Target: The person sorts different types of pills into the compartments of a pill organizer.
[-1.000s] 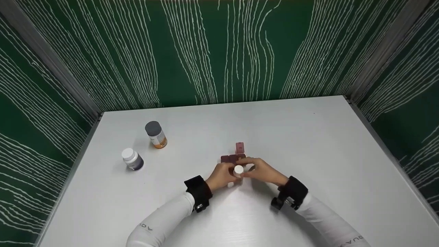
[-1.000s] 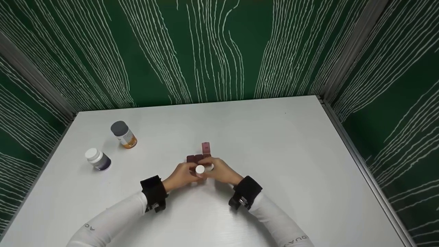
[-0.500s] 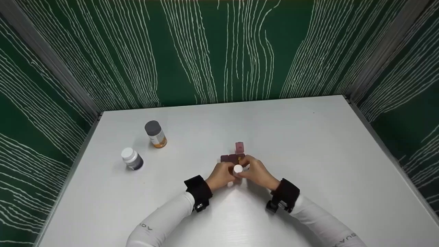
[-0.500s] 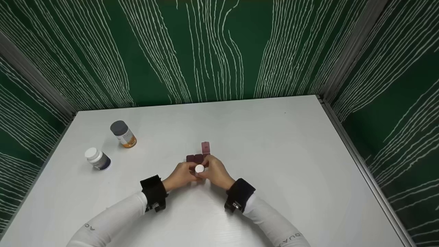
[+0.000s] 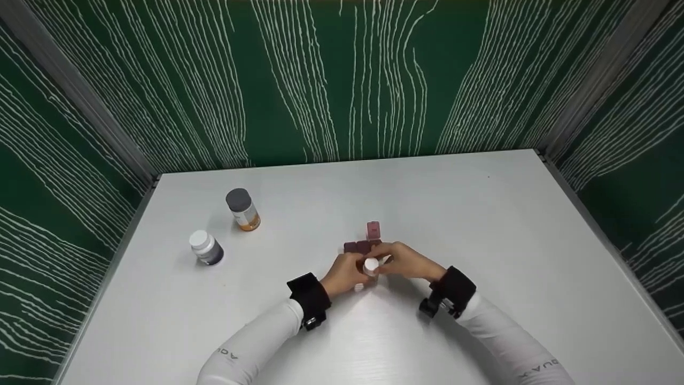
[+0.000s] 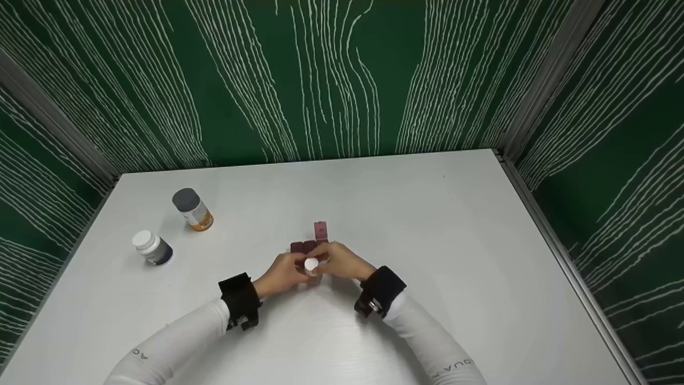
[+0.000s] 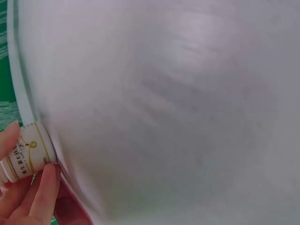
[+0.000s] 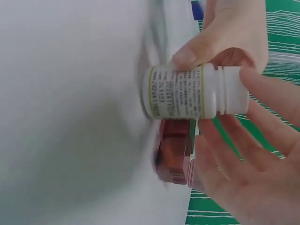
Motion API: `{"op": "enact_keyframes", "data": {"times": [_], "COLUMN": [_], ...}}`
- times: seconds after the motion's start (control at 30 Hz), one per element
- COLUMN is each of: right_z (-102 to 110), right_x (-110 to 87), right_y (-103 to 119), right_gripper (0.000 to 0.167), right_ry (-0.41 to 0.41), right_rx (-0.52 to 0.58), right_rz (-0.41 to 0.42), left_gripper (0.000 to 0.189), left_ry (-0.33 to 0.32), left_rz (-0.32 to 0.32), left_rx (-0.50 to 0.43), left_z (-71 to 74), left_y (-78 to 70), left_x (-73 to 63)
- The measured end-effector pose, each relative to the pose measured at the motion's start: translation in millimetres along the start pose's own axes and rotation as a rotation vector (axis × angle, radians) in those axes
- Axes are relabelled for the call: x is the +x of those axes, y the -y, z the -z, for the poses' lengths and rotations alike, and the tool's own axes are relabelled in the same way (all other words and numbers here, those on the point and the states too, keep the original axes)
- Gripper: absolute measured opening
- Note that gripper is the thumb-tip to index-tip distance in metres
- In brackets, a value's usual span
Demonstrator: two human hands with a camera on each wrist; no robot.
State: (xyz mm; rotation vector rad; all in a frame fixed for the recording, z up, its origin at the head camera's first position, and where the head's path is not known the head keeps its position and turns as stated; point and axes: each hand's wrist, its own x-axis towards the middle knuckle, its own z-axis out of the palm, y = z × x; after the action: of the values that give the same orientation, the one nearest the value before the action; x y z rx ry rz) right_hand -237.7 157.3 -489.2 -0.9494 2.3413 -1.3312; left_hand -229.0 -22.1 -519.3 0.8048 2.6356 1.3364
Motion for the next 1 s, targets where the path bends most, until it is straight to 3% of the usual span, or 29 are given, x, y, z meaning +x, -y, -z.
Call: {"op": "enact_keyframes", "data": {"times": [0.17, 0.3, 0.4, 0.47, 0.67, 0.83, 1.0], "right_z": [-13, -25, -28, -26, -13, -17, -26], "right_x": [1.0, -0.9, -2.4, -2.9, -5.1, -4.6, -4.6], "right_y": [-4, -3, 0, 1, -1, -2, 1], "right_gripper": [0.02, 0.028, 0.036, 0.039, 0.032, 0.025, 0.02], "right_ry": [-0.204, -0.33, -0.323, -0.266, -0.1, -0.188, -0.305], "right_rx": [-0.09, -0.164, -0.212, -0.2, -0.045, 0.029, -0.013], "right_rz": [-0.03, -0.067, -0.099, -0.082, 0.032, -0.027, -0.053], "left_gripper": [0.015, 0.014, 0.015, 0.016, 0.016, 0.017, 0.017], "left_ry": [0.002, 0.009, 0.013, 0.014, 0.013, 0.014, -0.004], "left_rz": [0.0, 0.008, 0.014, 0.014, 0.015, 0.013, 0.006], "left_rx": [0.024, 0.023, 0.024, 0.031, 0.008, 0.007, 0.022], "left_z": [-1.2, -1.3, -0.4, 0.2, -0.1, -0.7, -0.7], "left_y": [0.7, 1.4, 1.8, 2.2, 2.3, 1.6, -0.3], "left_x": [0.7, 0.9, 0.4, 0.2, -0.3, -0.4, 0.2]}}
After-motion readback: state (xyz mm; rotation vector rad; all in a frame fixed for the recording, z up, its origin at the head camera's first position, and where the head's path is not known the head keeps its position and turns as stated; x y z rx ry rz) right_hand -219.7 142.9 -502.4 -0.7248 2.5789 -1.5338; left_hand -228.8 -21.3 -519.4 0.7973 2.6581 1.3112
